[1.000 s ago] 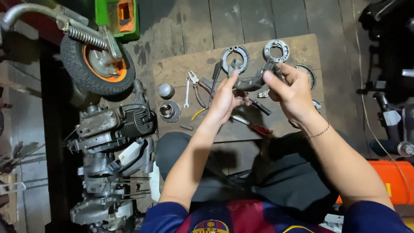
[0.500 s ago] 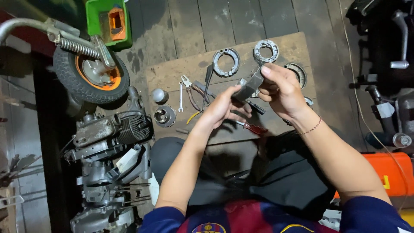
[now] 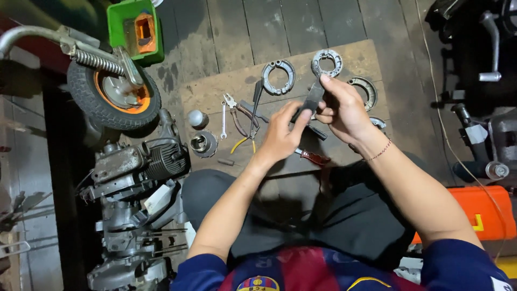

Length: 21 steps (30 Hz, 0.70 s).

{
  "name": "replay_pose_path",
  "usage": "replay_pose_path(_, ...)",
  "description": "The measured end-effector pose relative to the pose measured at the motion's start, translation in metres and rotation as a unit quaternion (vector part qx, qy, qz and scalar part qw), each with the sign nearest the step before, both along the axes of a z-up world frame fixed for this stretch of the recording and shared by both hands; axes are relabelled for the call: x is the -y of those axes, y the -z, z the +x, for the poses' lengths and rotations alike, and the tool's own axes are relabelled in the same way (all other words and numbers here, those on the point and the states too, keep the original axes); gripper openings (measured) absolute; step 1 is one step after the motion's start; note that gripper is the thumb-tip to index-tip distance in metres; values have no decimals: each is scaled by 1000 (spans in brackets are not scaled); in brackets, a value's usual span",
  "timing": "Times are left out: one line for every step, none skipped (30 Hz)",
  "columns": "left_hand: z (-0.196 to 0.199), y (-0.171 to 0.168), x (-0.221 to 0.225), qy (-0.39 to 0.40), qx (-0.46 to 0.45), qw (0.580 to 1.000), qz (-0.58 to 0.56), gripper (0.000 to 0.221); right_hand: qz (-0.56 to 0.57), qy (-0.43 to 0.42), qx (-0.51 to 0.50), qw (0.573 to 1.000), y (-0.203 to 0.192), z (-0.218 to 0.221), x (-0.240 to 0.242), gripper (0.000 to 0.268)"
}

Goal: Shaping and cleaning the linings of motorcycle brake shoes using a wire brush

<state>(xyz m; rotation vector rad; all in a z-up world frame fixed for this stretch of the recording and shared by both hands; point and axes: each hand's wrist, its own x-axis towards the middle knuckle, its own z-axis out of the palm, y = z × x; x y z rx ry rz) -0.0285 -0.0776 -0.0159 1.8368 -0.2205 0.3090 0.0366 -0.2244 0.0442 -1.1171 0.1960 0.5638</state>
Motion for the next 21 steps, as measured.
replay_pose_path(-2,2,-1,-1,0,1000,0,27,0,-1,0,1000,0,-2,0,27)
replay_pose_path(-4,5,-1,0,2,1000,-23,30,0,-4,9,1000,0,-3,1,28)
replay_pose_path(-5,8,-2,0,4,999,-46,33,-1,-6,17,1000,0,-5,1,29)
replay_pose_path(-6,18,-2,-1,4,999,-45,33,0,-7,17,1000,6,-3,5,29)
replay_pose_path(-7,28,-2,-16,-90,988,-123,43,-24,-9,24,999,12,-2,9,31)
replay_pose_path(-9,37,-3,-33,-182,962,-198,56,-46,-12,29,998,18,0,11,33)
replay_pose_path(-11,24,-7,-36,-182,963,-197,56,-45,-14,29,998,13,0,16,33)
replay_pose_path(-15,12,-13,-45,-216,922,-319,51,-68,-13,28,997,10,-1,20,31)
replay_pose_path(-19,0,-19,-53,-245,865,-435,48,-91,-12,27,995,7,-2,24,29)
replay_pose_path(-15,12,-28,-57,-244,865,-434,48,-89,-16,27,996,9,-3,29,29)
replay_pose_path(-10,26,-38,-95,-278,815,-499,46,-104,2,35,994,11,-3,35,22)
replay_pose_path(-8,40,-47,-132,-312,756,-560,47,-121,19,40,992,15,-4,40,17)
replay_pose_path(-7,46,-52,-136,-312,755,-560,47,-121,16,38,992,17,-6,44,17)
replay_pose_path(-7,51,-56,-159,-309,740,-576,48,-133,21,39,990,20,-7,48,16)
replay_pose_path(-6,56,-60,-183,-306,723,-591,49,-146,26,39,988,22,-7,52,16)
replay_pose_path(-6,54,-63,-185,-305,723,-592,49,-145,23,39,988,31,-8,53,16)
replay_pose_path(-7,53,-65,-191,-302,721,-594,50,-179,18,62,982,41,-9,55,16)
replay_pose_path(-4,51,-67,-196,-300,719,-596,51,-212,15,86,973,50,-8,58,16)
replay_pose_path(-2,47,-68,-196,-298,719,-597,51,-212,14,87,973,68,-1,65,16)
replay_pose_path(-4,45,-66,-195,-297,722,-594,50,-302,-45,195,932,89,2,74,15)
replay_pose_path(-5,44,-65,-193,-296,725,-591,50,-384,-105,299,867,109,5,84,25)
